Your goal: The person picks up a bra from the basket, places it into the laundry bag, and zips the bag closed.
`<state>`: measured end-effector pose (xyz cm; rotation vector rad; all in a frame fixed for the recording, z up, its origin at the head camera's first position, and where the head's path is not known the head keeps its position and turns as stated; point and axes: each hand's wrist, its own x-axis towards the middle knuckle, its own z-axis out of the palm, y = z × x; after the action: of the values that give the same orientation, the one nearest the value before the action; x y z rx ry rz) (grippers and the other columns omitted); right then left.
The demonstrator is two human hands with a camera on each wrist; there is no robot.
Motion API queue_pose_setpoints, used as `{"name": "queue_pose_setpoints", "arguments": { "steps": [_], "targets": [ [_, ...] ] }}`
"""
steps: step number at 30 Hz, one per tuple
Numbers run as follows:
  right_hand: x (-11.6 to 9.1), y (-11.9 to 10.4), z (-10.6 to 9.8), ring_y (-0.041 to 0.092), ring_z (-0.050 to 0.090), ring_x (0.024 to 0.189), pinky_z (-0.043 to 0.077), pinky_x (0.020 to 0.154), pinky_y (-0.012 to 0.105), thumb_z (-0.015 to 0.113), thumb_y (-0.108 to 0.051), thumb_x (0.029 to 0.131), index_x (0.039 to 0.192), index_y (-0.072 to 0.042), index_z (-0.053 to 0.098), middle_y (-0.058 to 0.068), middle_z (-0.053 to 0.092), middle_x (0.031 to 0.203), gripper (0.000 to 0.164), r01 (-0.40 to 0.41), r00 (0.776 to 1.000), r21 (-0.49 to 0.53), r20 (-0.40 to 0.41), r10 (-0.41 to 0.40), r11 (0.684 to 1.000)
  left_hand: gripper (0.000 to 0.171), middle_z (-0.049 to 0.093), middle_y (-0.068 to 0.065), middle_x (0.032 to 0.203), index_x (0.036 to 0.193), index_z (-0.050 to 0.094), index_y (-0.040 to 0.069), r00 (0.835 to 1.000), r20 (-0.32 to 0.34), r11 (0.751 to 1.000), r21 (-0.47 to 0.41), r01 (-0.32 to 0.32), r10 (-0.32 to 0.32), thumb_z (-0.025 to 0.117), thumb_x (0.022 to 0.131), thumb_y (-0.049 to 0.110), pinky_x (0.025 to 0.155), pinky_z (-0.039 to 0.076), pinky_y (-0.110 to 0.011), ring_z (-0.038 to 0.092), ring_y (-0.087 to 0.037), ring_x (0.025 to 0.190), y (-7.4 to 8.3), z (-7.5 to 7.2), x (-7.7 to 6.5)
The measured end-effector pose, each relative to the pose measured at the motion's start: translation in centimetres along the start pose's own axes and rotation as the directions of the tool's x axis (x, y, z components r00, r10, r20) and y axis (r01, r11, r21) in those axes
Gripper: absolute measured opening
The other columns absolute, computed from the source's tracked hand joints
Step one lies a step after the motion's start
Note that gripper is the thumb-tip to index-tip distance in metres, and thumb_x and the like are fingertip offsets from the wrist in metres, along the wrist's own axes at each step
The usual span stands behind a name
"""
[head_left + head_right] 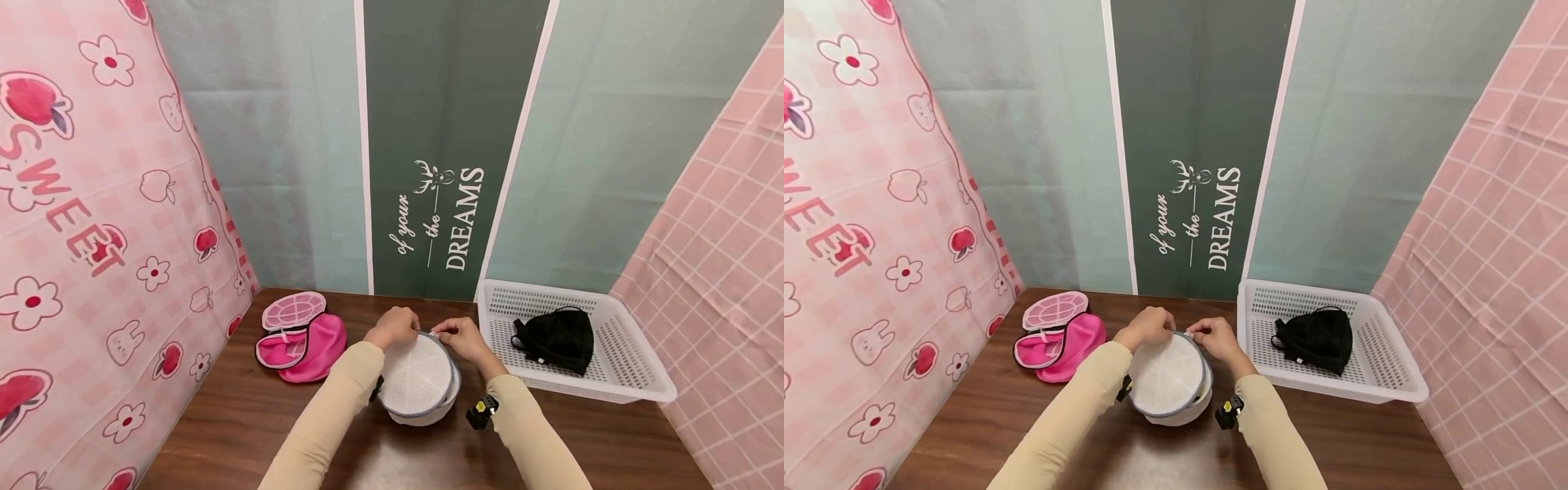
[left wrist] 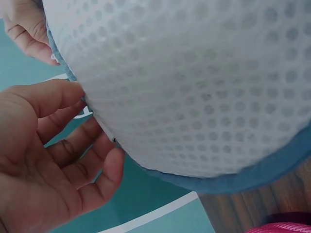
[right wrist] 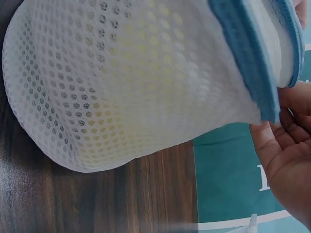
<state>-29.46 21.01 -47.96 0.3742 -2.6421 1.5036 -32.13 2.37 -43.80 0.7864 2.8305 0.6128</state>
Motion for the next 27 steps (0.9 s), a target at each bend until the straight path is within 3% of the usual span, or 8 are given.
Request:
{"name": "queue_pose_setpoints", "arguments": {
  "steps": [6,13,18,27],
  "targets": [
    [-0.2,-0.2,-0.1,0.016,0.055,0.070,0.045,0.058,0.027,0.063,0.008,0.081,0.082,-0.001,0.072,0.006,0.067,0.079,0.013,0.028,1.000,-0.031,0.009,-0.027,0.999,0.009,0.056,0.006,0.071,0.073,0.064,0.015,0.999,-0.046,1.000,-0.019,0.017,-0.017,0.066,0.080,0.010,0.061,0.041,-0.026,0.050,-0.013,0.069,-0.2,0.2,-0.3],
    [-0.4,-0.4,-0.2,0.016,0.054,0.069,0.045,0.058,0.028,0.063,0.004,0.082,0.081,-0.004,0.072,0.002,0.066,0.078,0.012,0.070,0.998,-0.159,0.020,-0.068,0.985,0.013,0.053,0.006,0.066,0.068,0.061,0.017,0.997,-0.076,0.999,-0.051,0.018,-0.022,0.065,0.079,0.013,0.054,0.039,-0.025,0.048,-0.012,0.065,-0.7,0.4,-0.4],
    [-0.6,-0.5,-0.5,0.016,0.056,0.072,0.046,0.063,0.031,0.064,0.001,0.082,0.082,-0.006,0.072,0.000,0.066,0.079,0.011,0.089,0.996,-0.226,0.016,-0.088,0.970,0.015,0.053,0.008,0.065,0.066,0.060,0.019,0.994,-0.104,1.000,-0.017,0.018,-0.020,0.062,0.080,0.013,0.053,0.038,-0.025,0.048,-0.011,0.064,-1.2,0.3,-0.5],
    [-1.2,0.1,-1.4,0.015,0.053,0.069,0.045,0.063,0.032,0.065,0.000,0.083,0.082,-0.006,0.071,0.000,0.065,0.079,0.008,0.080,0.996,-0.263,-0.008,-0.085,0.962,0.015,0.051,0.004,0.062,0.066,0.054,0.017,0.978,-0.143,0.988,-0.051,0.147,-0.153,0.057,0.081,0.016,0.047,0.036,-0.028,0.048,-0.014,0.061,-2.7,-0.1,-1.3]
  ]
}}
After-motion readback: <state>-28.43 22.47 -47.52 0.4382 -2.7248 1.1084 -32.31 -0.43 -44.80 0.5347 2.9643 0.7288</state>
